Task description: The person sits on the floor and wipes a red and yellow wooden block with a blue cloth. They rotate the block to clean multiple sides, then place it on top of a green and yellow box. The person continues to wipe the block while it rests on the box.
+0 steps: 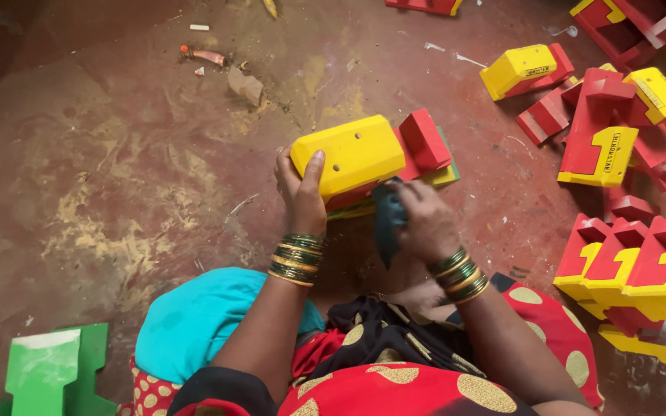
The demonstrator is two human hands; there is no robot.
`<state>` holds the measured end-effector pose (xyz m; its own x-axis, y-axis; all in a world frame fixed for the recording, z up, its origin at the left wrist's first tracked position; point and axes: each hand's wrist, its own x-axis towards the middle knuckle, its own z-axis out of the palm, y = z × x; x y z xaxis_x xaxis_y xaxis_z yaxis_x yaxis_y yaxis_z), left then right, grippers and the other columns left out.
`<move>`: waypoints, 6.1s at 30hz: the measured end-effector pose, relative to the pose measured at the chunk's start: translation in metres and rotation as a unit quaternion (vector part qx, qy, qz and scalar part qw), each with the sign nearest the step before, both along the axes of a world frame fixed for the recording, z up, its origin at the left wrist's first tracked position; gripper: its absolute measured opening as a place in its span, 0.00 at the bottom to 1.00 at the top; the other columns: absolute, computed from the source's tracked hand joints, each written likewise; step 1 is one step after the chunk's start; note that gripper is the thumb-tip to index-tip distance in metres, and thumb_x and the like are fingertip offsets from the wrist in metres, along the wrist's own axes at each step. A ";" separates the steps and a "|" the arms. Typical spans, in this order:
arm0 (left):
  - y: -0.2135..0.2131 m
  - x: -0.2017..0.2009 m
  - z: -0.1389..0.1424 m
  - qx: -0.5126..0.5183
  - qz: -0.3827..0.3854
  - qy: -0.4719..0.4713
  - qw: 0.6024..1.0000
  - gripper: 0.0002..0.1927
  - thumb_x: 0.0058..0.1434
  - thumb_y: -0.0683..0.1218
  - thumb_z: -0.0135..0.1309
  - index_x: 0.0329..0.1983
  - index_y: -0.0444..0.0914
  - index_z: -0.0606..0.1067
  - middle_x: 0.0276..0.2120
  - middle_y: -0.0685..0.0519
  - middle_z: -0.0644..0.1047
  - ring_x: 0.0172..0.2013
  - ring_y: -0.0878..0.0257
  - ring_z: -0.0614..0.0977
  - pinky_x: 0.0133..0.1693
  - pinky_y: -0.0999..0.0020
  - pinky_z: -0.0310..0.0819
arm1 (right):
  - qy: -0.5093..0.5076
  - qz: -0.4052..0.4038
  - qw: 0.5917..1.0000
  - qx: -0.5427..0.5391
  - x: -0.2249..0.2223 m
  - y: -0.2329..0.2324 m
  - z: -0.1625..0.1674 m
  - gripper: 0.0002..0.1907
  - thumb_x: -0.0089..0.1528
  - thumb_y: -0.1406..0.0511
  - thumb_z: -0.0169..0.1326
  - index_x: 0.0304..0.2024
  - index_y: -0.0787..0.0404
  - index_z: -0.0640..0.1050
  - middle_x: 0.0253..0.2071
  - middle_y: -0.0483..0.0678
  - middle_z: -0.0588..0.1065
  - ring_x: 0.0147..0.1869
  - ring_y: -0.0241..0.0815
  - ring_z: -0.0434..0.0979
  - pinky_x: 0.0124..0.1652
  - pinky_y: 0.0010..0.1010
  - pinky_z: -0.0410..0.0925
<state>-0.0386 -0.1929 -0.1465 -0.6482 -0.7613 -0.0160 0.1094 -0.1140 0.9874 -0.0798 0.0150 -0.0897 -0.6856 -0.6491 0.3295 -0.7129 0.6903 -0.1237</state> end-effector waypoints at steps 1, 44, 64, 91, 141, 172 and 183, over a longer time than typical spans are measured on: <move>-0.001 -0.001 -0.002 0.001 -0.004 -0.002 1.000 0.27 0.66 0.55 0.52 0.61 0.35 0.68 0.62 0.38 0.67 0.64 0.46 0.67 0.65 0.54 0.57 | -0.010 -0.037 0.999 0.001 -0.005 0.002 0.008 0.29 0.50 0.70 0.57 0.56 0.56 0.78 0.49 0.52 0.77 0.49 0.55 0.78 0.44 0.44 0.72; -0.009 -0.043 -0.052 0.208 0.063 0.106 0.970 0.25 0.72 0.54 0.41 0.64 0.32 0.64 0.61 0.44 0.66 0.58 0.55 0.71 0.61 0.60 0.65 | 0.105 0.064 0.983 -0.138 0.028 -0.018 0.078 0.19 0.64 0.68 0.59 0.57 0.61 0.74 0.54 0.55 0.76 0.58 0.58 0.77 0.56 0.46 0.71; -0.009 -0.023 -0.032 0.069 0.043 -0.005 0.997 0.27 0.71 0.58 0.35 0.58 0.35 0.74 0.59 0.40 0.72 0.61 0.47 0.71 0.61 0.57 0.62 | 0.126 -0.099 0.985 0.058 -0.039 -0.062 0.071 0.24 0.53 0.68 0.58 0.53 0.49 0.81 0.49 0.50 0.76 0.55 0.57 0.73 0.49 0.50 0.66; -0.055 0.009 0.032 0.006 0.144 0.198 0.970 0.19 0.67 0.45 0.50 0.60 0.36 0.69 0.54 0.48 0.74 0.57 0.57 0.74 0.62 0.59 0.64 | -0.307 -0.067 0.903 -0.292 0.014 0.044 0.028 0.21 0.57 0.68 0.63 0.53 0.61 0.78 0.45 0.48 0.80 0.47 0.37 0.79 0.48 0.30 0.73; 0.159 0.057 -0.002 0.513 -0.118 0.095 0.845 0.27 0.60 0.46 0.61 0.62 0.39 0.68 0.51 0.52 0.78 0.51 0.61 0.78 0.54 0.62 0.71 | -0.387 -0.019 0.840 -0.380 -0.078 0.026 0.014 0.33 0.55 0.77 0.50 0.65 0.65 0.72 0.55 0.46 0.77 0.55 0.35 0.78 0.54 0.27 0.72; 0.119 0.027 -0.032 0.604 -0.346 0.189 0.693 0.46 0.64 0.77 0.41 0.71 0.40 0.66 0.61 0.43 0.74 0.56 0.44 0.77 0.57 0.47 0.74 | 0.087 -0.113 0.990 0.004 0.066 0.074 0.077 0.23 0.56 0.63 0.64 0.54 0.55 0.76 0.50 0.50 0.77 0.51 0.56 0.76 0.48 0.45 0.70; 0.115 0.029 -0.037 0.583 -0.345 0.178 0.714 0.43 0.65 0.73 0.43 0.73 0.43 0.63 0.67 0.47 0.70 0.65 0.49 0.71 0.66 0.52 0.63 | 0.099 0.079 0.992 0.013 0.098 0.050 0.004 0.24 0.46 0.59 0.63 0.47 0.50 0.78 0.47 0.49 0.78 0.40 0.54 0.75 0.44 0.68 0.64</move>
